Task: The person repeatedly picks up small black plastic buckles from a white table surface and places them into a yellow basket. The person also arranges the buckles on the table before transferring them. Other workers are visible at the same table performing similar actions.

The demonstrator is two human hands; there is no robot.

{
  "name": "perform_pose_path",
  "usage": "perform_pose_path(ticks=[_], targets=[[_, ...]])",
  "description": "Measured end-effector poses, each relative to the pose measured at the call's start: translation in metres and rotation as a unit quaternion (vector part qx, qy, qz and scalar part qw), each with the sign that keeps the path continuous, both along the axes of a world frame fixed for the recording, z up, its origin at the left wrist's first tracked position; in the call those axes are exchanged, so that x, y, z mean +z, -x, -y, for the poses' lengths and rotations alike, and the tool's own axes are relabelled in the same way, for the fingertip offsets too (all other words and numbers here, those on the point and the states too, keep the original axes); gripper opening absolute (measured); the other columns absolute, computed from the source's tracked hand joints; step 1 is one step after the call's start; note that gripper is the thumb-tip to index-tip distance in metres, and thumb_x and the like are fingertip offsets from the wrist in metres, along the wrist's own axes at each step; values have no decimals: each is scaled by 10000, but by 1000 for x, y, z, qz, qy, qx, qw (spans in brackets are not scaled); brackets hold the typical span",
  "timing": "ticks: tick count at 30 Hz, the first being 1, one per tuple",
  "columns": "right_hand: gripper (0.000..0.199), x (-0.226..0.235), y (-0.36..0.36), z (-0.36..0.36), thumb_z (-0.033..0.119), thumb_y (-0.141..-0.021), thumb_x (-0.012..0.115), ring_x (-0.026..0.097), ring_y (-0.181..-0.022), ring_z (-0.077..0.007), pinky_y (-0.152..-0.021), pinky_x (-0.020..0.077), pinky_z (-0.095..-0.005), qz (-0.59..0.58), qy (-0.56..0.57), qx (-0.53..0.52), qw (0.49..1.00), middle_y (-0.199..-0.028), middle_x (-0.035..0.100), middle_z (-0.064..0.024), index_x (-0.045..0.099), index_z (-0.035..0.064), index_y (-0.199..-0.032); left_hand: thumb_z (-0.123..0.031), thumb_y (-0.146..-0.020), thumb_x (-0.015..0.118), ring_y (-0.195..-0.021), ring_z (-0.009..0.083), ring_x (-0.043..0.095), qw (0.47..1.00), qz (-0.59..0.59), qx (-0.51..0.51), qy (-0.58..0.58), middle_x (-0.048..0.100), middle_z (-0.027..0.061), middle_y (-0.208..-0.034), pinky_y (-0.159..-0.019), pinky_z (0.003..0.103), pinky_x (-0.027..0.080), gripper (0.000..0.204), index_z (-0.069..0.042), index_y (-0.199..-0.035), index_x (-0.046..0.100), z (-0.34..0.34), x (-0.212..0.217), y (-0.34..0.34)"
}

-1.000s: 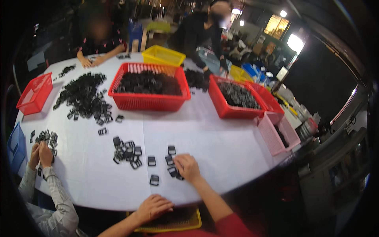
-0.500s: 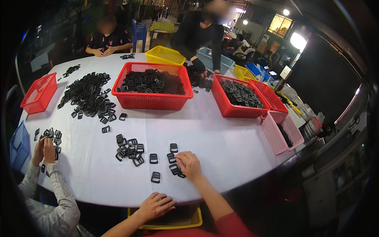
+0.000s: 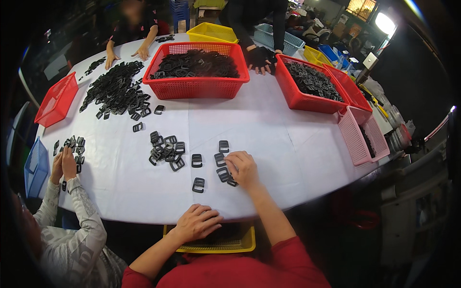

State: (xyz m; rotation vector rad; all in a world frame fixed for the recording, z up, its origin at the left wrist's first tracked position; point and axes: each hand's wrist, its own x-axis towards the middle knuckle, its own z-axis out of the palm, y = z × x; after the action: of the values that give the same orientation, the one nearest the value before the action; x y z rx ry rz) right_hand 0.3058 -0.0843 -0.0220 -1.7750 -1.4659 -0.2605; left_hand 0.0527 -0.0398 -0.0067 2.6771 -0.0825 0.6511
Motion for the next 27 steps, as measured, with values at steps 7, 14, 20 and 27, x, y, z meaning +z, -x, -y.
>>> perform_pose_path(ticks=[7, 14, 20, 27], targets=[[77, 1, -2, 2, 98, -829, 683, 618, -908, -226, -774, 471, -366, -13, 1, 5, 1000, -937, 654, -15, 685, 101, -906, -267, -794, 763, -981, 195, 597, 1000, -11, -1, -8, 648, -17, -1057, -856, 357, 462, 297, -183, -1072, 698, 1, -5, -2], [102, -2, -4, 1, 93, -823, 687, 621, -911, -243, -786, 475, -373, -3, 2, 12, 1000, -961, 661, -37, 701, 95, -924, -303, -846, 724, -1001, 177, 593, 1000, -12, -8, 3, 643, -27, -1066, -870, 333, 451, 267, -192, -1086, 686, -3, -6, 1], [91, 4, -1, 1, 86, -824, 687, 631, -907, -244, -790, 476, -365, -6, 6, 0, 1000, -962, 669, -36, 720, 99, -908, -323, -879, 681, -1045, 182, 567, 999, -40, -10, 14, 614, -23, -1118, -925, 355, 418, 258, -193, -1102, 666, -3, -9, 0], [173, 12, 1, 2, 5, -828, 654, 629, -952, -326, -832, 504, -394, -77, 4, 11, 997, -1027, 650, -144, 691, 31, -994, -319, -831, 729, -1123, 254, 536, 993, 15, 81, 89, 590, 44, -1170, -932, 404, 419, 332, -143, -1101, 649, -2, -12, 0]])
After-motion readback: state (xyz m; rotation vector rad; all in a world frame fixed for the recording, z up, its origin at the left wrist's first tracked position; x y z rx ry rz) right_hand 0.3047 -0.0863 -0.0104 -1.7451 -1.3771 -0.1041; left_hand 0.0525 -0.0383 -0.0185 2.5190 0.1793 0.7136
